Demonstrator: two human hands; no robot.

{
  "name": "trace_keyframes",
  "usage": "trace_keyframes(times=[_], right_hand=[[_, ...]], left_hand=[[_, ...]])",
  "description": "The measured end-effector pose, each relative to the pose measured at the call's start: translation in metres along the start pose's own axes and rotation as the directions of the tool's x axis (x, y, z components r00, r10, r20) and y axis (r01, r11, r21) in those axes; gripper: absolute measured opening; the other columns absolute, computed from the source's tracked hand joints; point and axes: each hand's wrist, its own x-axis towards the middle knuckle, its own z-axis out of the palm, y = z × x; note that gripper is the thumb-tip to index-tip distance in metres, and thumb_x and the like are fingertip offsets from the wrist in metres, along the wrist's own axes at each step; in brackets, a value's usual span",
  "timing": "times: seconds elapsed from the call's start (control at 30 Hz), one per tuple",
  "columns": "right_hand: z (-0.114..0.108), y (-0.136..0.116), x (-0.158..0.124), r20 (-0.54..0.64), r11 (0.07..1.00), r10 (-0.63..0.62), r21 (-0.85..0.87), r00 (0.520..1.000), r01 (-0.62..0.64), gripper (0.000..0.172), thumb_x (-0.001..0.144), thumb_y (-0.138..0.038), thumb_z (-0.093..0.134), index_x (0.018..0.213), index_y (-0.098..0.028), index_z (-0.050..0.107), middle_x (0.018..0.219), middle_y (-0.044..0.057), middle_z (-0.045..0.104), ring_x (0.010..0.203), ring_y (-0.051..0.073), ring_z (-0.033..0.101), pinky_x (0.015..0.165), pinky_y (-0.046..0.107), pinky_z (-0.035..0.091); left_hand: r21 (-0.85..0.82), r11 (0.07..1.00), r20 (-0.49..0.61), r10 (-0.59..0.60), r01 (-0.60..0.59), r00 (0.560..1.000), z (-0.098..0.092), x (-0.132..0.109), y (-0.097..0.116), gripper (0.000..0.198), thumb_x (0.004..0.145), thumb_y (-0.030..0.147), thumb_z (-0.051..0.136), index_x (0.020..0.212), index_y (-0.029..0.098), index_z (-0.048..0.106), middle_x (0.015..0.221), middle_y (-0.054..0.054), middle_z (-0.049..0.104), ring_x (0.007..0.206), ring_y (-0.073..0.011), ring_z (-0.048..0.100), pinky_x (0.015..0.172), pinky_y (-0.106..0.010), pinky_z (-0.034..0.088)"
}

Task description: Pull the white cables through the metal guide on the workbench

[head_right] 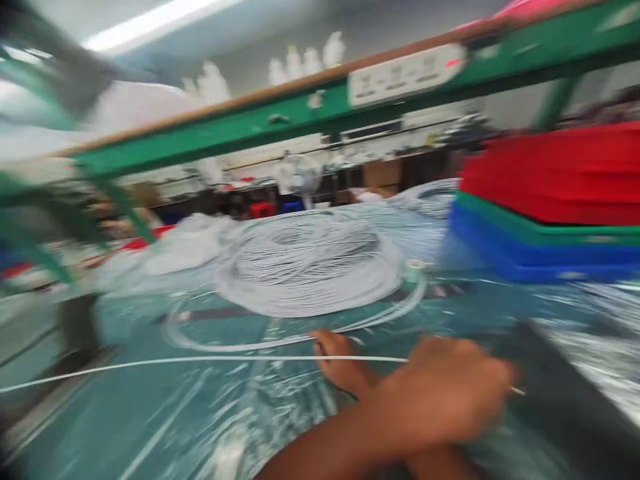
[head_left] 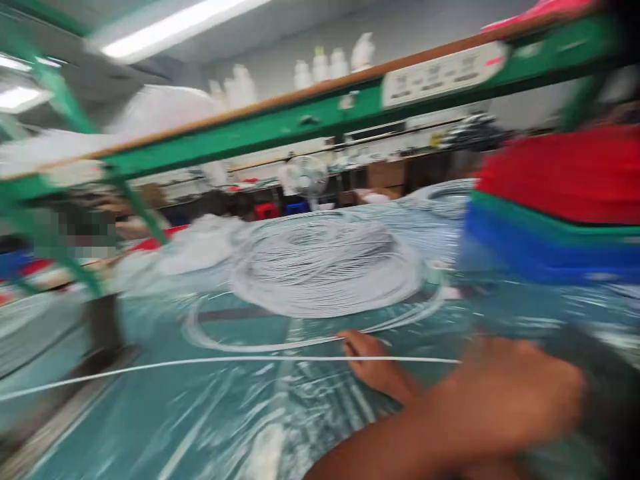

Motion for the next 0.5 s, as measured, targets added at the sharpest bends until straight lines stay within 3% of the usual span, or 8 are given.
trace_keyframes(times=[0.07,0.13,0.23,0.5], right_hand=[[0.0,-0.001,0.004,0.021,0.997,0.03,-0.068,0.999,-0.028,0.031,0.084,-0.014,0.042,0.109,-0.021,0.06,0.098,0.003,0.069,0.085,0.019,0.067,0.074,0.027,0.052],[0.002,0.002,0.009,0.042,0.992,0.053,-0.113,0.998,-0.048,0.032,0.084,-0.02,0.046,0.112,-0.023,0.06,0.101,-0.001,0.069,0.083,0.016,0.067,0.072,0.023,0.051],[0.004,0.007,0.011,0.055,0.99,0.055,-0.129,0.997,-0.047,0.033,0.085,-0.025,0.049,0.117,-0.025,0.058,0.103,-0.004,0.069,0.088,0.013,0.066,0.075,0.017,0.05],[0.002,0.011,0.008,0.094,0.992,0.033,-0.123,0.995,-0.022,0.035,0.09,-0.027,0.045,0.123,-0.021,0.054,0.109,0.0,0.068,0.086,0.013,0.065,0.07,0.02,0.05]], left_hand=[[-0.032,0.998,-0.006,0.046,-0.047,0.999,0.002,0.017,0.01,0.015,0.092,0.018,0.057,0.078,0.017,0.064,0.074,-0.005,0.064,0.064,-0.0197,0.062,0.052,-0.024,0.045],[-0.105,0.994,-0.055,0.005,-0.01,0.998,0.004,0.024,0.012,0.012,0.095,0.017,0.054,0.086,0.018,0.063,0.084,-0.004,0.066,0.075,-0.0224,0.065,0.06,-0.027,0.048],[-0.21,0.977,-0.034,-0.038,0.03,0.999,0.009,0.03,0.011,0.014,0.098,0.018,0.051,0.09,0.018,0.062,0.091,-0.003,0.067,0.085,-0.0246,0.066,0.07,-0.03,0.05],[-0.257,0.964,-0.014,-0.076,0.07,0.997,0.021,0.046,0.037,0.017,0.099,0.013,0.047,0.097,0.016,0.063,0.107,-0.004,0.064,0.096,-0.0242,0.063,0.087,-0.032,0.047]])
